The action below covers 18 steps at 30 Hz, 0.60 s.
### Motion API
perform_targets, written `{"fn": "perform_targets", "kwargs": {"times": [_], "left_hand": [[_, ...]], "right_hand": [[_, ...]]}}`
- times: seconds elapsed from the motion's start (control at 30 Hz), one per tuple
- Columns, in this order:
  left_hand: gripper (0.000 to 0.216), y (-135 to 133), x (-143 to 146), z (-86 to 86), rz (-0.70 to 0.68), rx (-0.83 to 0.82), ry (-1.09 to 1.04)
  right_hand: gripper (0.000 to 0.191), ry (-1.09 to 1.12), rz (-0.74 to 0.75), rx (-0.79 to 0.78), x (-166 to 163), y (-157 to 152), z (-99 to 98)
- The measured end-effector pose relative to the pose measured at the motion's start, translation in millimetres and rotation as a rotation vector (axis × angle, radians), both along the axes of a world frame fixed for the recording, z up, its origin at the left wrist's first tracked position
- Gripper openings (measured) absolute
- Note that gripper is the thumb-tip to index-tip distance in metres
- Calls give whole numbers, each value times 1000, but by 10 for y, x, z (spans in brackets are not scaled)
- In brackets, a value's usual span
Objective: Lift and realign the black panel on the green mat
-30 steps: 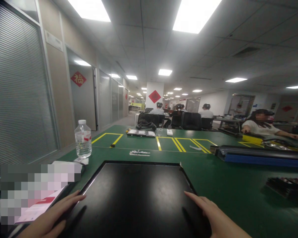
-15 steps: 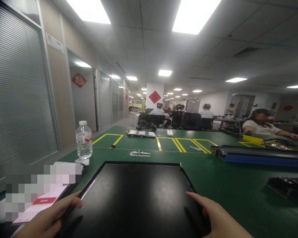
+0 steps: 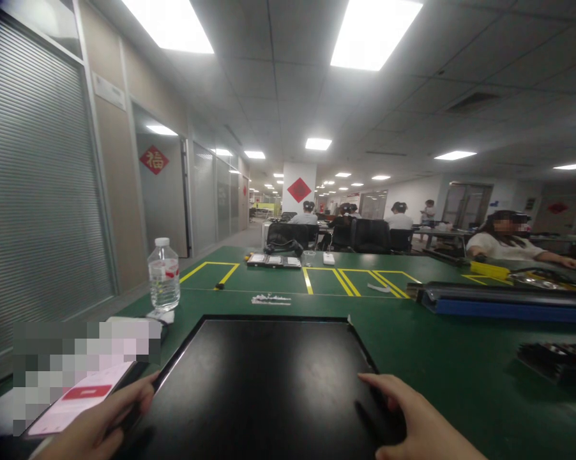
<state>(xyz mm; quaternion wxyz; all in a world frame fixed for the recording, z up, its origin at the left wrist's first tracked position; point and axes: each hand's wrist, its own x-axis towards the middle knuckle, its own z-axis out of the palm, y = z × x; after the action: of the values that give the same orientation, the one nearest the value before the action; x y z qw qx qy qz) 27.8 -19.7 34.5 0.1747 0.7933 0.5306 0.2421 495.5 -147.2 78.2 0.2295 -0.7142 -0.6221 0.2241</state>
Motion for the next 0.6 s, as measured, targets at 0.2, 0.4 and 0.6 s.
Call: {"fn": "perform_targets", "kwargs": {"times": [0.2, 0.4, 0.6], "left_hand": [[51, 153, -120, -285, 1, 103, -5], [47, 239, -179, -446, 8, 213, -1], [42, 277, -242, -567, 20, 225, -33]], "right_hand": [[45, -145, -119, 222, 112, 157, -96], [43, -201, -219, 242, 189, 225, -217], [39, -232, -254, 220, 196, 232, -274]]}}
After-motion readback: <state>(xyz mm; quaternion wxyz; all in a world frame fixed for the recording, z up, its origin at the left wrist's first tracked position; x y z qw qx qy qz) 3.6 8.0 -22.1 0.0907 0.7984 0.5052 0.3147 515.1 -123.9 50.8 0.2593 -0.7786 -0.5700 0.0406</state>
